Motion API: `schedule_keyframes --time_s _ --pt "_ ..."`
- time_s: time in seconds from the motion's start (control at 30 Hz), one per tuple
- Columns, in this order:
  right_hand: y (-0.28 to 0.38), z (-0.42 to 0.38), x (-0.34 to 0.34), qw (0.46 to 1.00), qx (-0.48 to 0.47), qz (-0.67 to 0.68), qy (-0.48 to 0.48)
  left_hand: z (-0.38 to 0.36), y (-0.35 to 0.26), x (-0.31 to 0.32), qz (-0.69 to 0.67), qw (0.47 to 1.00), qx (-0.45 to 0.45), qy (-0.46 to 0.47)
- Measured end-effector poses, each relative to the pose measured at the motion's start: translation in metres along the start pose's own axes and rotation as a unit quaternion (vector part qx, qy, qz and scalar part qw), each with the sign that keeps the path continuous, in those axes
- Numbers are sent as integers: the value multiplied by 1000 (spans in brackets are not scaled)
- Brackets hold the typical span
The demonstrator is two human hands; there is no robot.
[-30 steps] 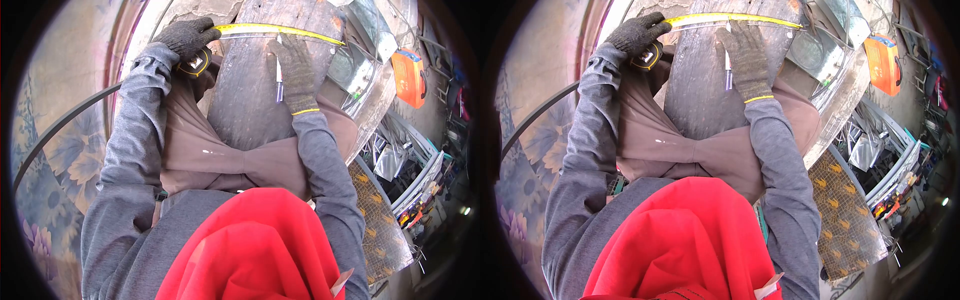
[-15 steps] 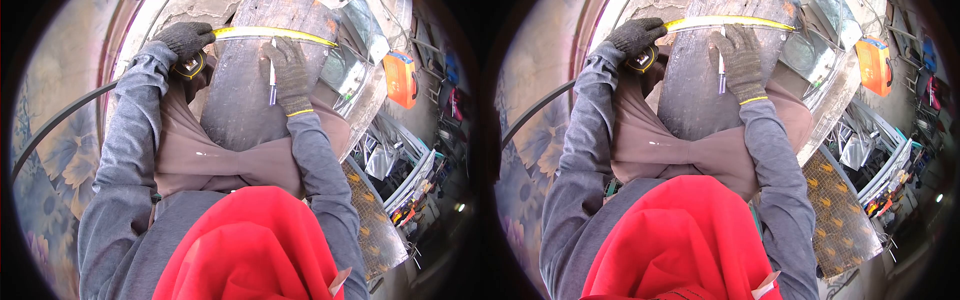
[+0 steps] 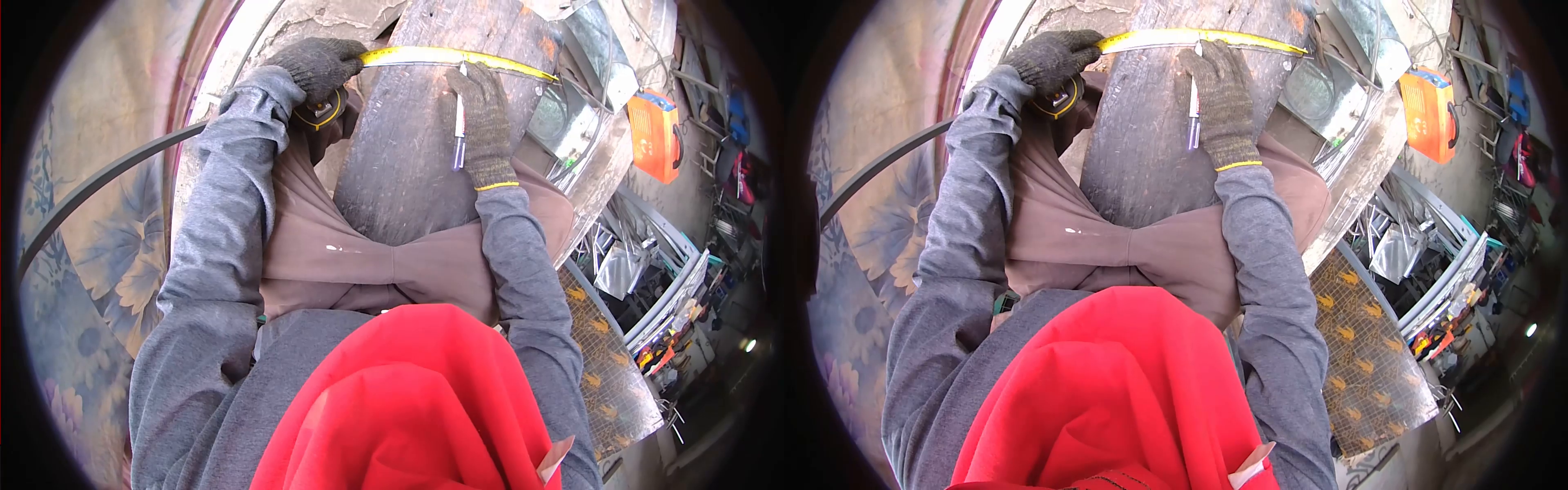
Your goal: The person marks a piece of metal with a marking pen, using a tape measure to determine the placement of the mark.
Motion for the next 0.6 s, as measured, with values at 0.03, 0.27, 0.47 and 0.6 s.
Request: schedule_keyframes --time_s 0.03,0.27,0.47,0.6 --pt "-2 0 0 1000 -1 -1 0 1 -3 0 15 1000 7 -6" --pt "2 0 -6 1000 15 12 3 7 -1 3 18 999 27 -15" --pt "7 -1 -12 1000 16 -1 -3 0 -7 -4 -14 1000 1 -3" --pt "7 -2 -12 1000 18 10 -1 3 -6 -4 2 1000 9 -1"
Point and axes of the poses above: each hand's wrist, its own z-axis towards the middle knuckle, its own x-axis out of the palm, y = z × x, the point moved 9 cm from there along z, towards the middle knuckle, and after that the axes turned 15 degrees about y, right-handed, at the moved point
